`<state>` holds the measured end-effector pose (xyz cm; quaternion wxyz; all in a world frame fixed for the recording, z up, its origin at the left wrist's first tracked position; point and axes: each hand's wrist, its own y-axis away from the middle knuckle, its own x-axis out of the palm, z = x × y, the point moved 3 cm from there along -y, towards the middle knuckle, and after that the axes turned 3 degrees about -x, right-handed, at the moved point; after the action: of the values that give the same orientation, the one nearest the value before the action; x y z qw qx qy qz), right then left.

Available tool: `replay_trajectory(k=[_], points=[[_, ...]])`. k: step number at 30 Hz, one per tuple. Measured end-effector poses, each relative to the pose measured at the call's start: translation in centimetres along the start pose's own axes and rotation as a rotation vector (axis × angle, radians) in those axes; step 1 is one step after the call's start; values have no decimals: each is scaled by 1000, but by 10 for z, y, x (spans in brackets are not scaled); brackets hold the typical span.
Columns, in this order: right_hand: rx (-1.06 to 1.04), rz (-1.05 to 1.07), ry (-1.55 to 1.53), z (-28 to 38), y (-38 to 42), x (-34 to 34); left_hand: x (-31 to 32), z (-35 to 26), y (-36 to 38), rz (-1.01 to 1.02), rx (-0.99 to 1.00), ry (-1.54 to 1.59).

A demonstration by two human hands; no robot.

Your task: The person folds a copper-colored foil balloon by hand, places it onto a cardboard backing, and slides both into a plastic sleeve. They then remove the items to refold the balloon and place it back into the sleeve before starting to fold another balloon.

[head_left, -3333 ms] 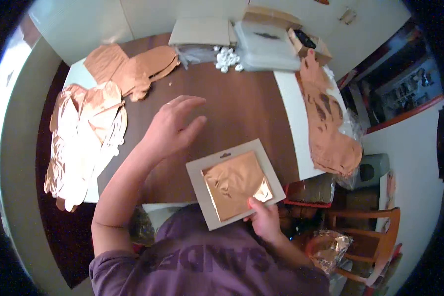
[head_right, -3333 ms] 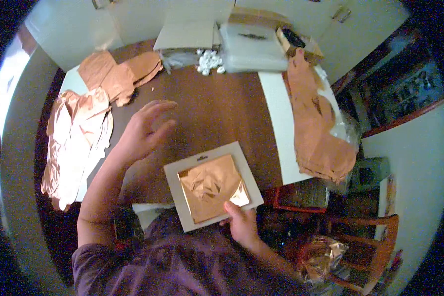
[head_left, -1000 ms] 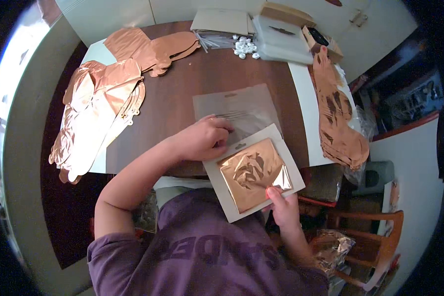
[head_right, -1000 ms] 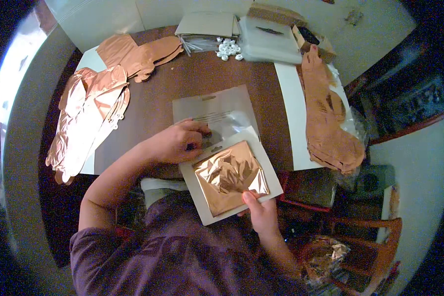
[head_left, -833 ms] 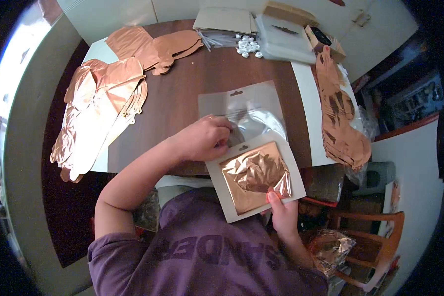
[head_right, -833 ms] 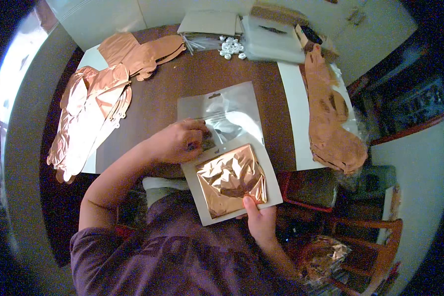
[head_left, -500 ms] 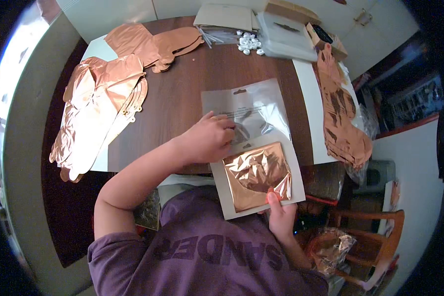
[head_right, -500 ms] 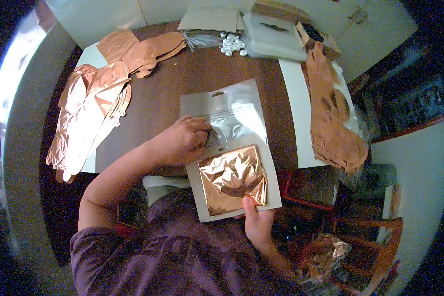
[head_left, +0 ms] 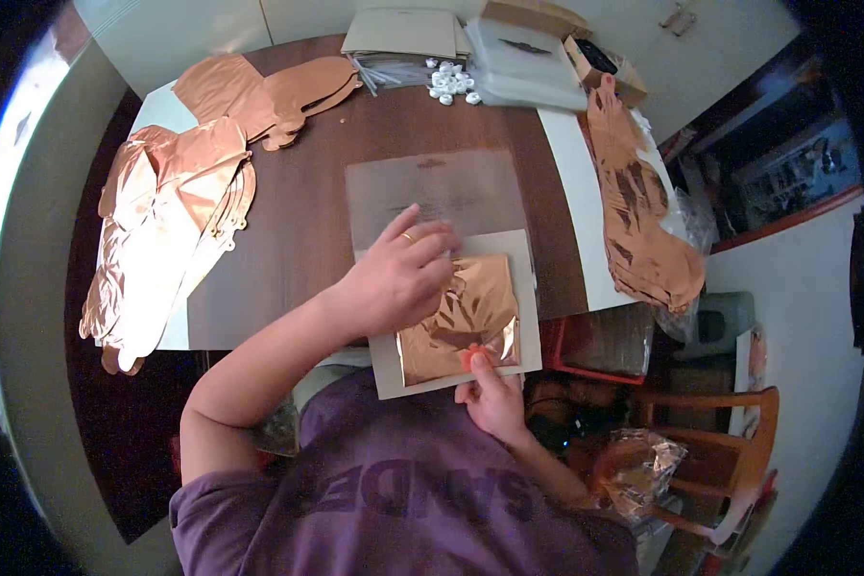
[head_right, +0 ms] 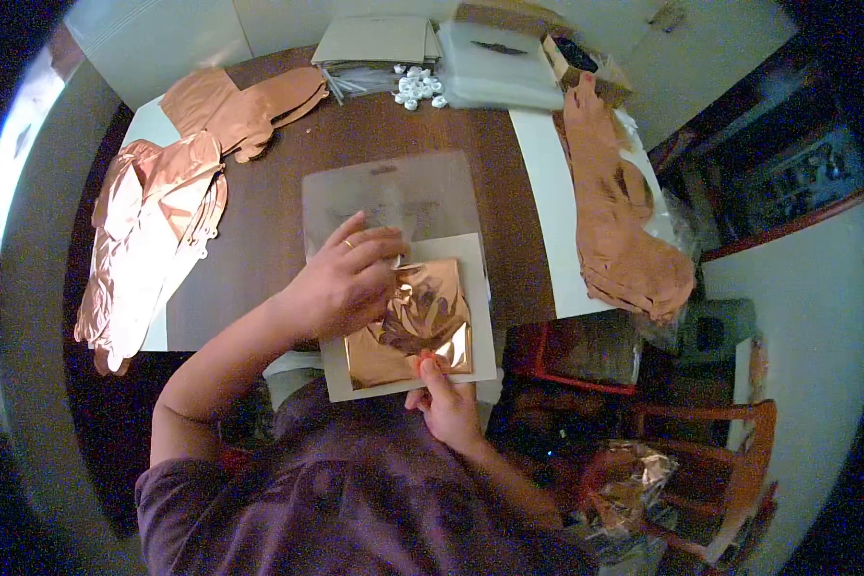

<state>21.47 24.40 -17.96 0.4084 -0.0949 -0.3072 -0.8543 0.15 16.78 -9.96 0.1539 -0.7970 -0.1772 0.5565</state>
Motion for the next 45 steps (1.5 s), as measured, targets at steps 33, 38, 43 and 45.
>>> replay_trajectory(k=[33,38,43,45], points=[[-5,-85,479,25,23,-41,15,-99,175,-37,-1470,1475],[21,54,468,25,58,-51,-12,-113,161,-169,-1287,1655],[-111,204,395,47,24,-11,-6,-92,143,-243,-1126,1261],[-194,265,447,44,11,-8,-5,-91,133,-276,-1089,1184]])
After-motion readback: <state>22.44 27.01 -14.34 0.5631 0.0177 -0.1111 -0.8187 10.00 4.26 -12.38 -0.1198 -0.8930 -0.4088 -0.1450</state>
